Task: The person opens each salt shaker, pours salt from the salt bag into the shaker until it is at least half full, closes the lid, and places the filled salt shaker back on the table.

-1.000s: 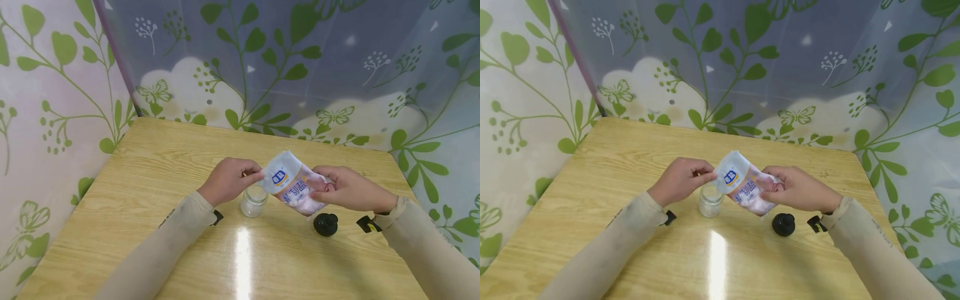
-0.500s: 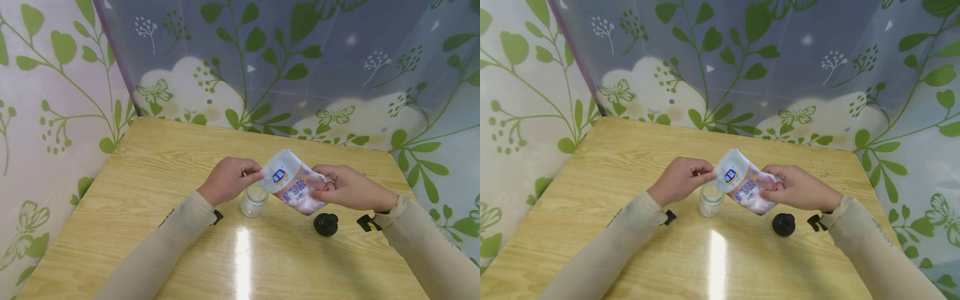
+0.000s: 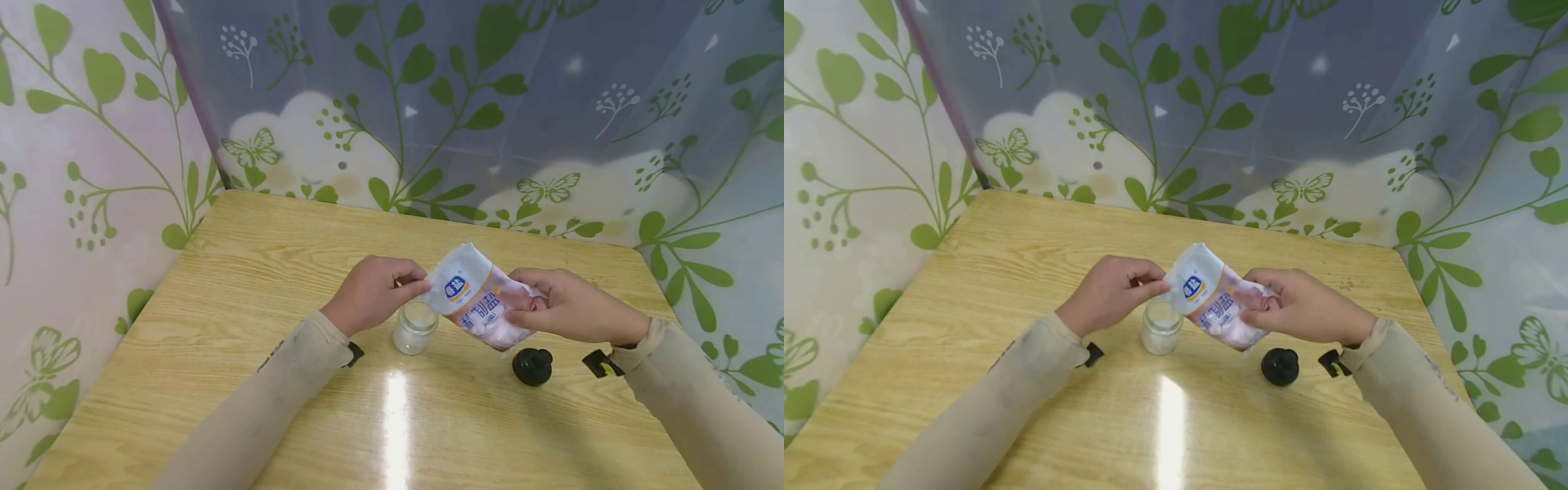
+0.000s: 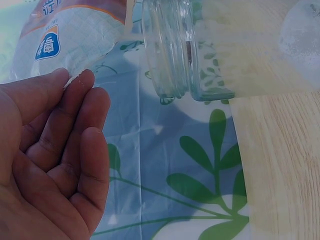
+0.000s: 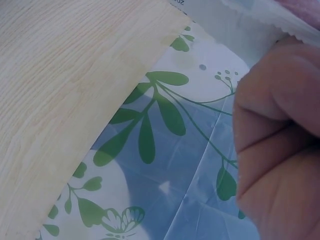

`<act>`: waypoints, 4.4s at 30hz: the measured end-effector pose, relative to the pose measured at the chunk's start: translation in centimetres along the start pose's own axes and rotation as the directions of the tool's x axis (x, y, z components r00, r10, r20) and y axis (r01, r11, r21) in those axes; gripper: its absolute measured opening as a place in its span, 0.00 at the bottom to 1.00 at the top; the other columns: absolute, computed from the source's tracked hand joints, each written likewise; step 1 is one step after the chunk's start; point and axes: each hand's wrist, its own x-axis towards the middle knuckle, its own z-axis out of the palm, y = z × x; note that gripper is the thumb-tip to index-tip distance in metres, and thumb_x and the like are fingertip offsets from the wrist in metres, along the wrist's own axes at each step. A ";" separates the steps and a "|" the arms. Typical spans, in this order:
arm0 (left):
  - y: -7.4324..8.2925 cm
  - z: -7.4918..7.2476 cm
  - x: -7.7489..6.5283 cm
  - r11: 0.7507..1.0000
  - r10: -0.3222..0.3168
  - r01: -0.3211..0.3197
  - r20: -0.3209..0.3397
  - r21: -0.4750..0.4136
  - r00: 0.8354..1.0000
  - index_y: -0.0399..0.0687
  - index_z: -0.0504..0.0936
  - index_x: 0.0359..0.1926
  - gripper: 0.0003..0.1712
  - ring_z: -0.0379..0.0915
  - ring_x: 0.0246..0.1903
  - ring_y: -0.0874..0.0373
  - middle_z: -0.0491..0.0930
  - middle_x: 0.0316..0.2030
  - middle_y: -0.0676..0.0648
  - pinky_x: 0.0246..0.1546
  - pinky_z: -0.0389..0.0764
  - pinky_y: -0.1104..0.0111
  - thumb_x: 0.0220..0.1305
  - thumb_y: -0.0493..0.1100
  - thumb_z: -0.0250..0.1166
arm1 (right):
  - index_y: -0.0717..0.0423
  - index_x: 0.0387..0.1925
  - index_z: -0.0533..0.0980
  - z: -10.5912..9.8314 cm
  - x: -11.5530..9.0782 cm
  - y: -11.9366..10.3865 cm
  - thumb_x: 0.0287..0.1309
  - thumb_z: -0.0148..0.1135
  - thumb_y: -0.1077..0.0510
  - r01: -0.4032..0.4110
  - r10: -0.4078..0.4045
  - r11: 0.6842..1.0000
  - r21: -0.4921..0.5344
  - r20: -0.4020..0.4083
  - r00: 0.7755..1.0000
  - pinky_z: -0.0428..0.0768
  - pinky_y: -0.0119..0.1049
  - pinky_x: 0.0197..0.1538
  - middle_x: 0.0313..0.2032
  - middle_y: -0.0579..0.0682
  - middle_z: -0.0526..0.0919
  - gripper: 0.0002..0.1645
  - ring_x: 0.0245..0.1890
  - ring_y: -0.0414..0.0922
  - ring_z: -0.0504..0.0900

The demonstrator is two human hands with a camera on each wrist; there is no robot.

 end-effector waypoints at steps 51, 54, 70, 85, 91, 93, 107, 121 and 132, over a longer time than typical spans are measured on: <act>-0.1 -0.4 -0.2 0.999 0.042 -0.042 -0.017 0.010 0.999 0.54 0.89 0.39 0.06 0.75 0.26 0.58 0.86 0.31 0.56 0.31 0.76 0.68 0.71 0.48 0.69 | 0.51 0.48 0.78 -0.2 0.2 -0.5 0.66 0.71 0.57 0.010 -0.010 1.000 0.001 0.012 1.000 0.70 0.32 0.23 0.31 0.49 0.80 0.12 0.19 0.36 0.67; -0.1 -0.4 -0.3 0.999 0.042 -0.042 -0.018 0.011 0.999 0.54 0.89 0.39 0.06 0.76 0.27 0.59 0.86 0.31 0.57 0.31 0.77 0.68 0.71 0.48 0.69 | 0.52 0.48 0.78 -0.2 0.2 -0.6 0.66 0.71 0.57 0.009 -0.009 1.000 -0.001 0.011 1.000 0.69 0.32 0.22 0.31 0.48 0.80 0.12 0.19 0.36 0.67; -0.2 -0.4 -0.4 1.000 0.027 -0.027 -0.008 -0.009 1.000 0.54 0.89 0.39 0.06 0.76 0.27 0.56 0.87 0.32 0.55 0.31 0.76 0.67 0.71 0.48 0.69 | 0.51 0.49 0.78 0.0 0.3 -0.6 0.66 0.71 0.58 0.007 -0.007 1.000 -0.002 0.018 1.000 0.70 0.32 0.23 0.32 0.49 0.80 0.13 0.19 0.36 0.68; -0.2 -0.5 -0.4 1.000 0.026 -0.026 -0.005 -0.005 1.000 0.54 0.89 0.39 0.06 0.77 0.27 0.56 0.87 0.32 0.55 0.31 0.77 0.67 0.71 0.48 0.69 | 0.53 0.51 0.77 0.0 0.3 -0.8 0.67 0.70 0.57 -0.009 0.008 1.000 0.022 0.037 0.999 0.71 0.32 0.23 0.36 0.50 0.82 0.14 0.21 0.37 0.71; -0.1 -0.5 -0.4 1.000 0.029 -0.029 0.001 0.005 1.000 0.54 0.89 0.39 0.06 0.75 0.27 0.59 0.87 0.33 0.55 0.31 0.77 0.67 0.71 0.48 0.69 | 0.54 0.55 0.77 0.0 0.3 -0.8 0.68 0.69 0.57 -0.017 0.016 0.999 0.033 0.046 0.999 0.73 0.33 0.25 0.39 0.51 0.84 0.17 0.27 0.40 0.77; -0.1 -0.5 -0.3 1.000 0.026 -0.026 0.003 0.005 1.000 0.54 0.89 0.39 0.06 0.75 0.27 0.59 0.87 0.33 0.55 0.31 0.77 0.67 0.71 0.48 0.68 | 0.54 0.55 0.77 0.0 0.3 -0.7 0.68 0.69 0.57 -0.017 0.015 0.999 0.034 0.048 0.999 0.75 0.33 0.27 0.40 0.51 0.85 0.17 0.28 0.41 0.79; 0.0 -0.5 -0.3 1.000 0.023 -0.023 0.005 0.015 1.000 0.55 0.89 0.39 0.06 0.75 0.27 0.62 0.88 0.33 0.55 0.32 0.77 0.68 0.71 0.49 0.68 | 0.54 0.55 0.77 -0.1 0.4 -0.7 0.68 0.69 0.58 -0.013 0.012 1.000 0.026 0.049 0.999 0.76 0.33 0.27 0.41 0.50 0.86 0.17 0.29 0.41 0.80; 0.1 -0.6 -0.3 1.000 0.020 -0.020 0.000 0.017 1.000 0.55 0.89 0.40 0.06 0.74 0.27 0.63 0.87 0.33 0.56 0.32 0.77 0.68 0.71 0.49 0.69 | 0.52 0.51 0.77 -0.1 0.5 -0.7 0.67 0.69 0.58 0.018 -0.018 1.000 0.001 0.036 0.999 0.74 0.33 0.25 0.36 0.49 0.84 0.14 0.24 0.38 0.75; 0.0 -0.6 -0.3 1.000 0.021 -0.021 0.005 0.023 1.000 0.55 0.89 0.40 0.07 0.74 0.26 0.62 0.87 0.33 0.55 0.32 0.77 0.67 0.72 0.49 0.68 | 0.53 0.52 0.77 -0.1 0.5 -0.7 0.67 0.69 0.58 0.005 -0.006 1.000 0.022 0.044 0.999 0.70 0.32 0.23 0.35 0.50 0.82 0.14 0.20 0.36 0.70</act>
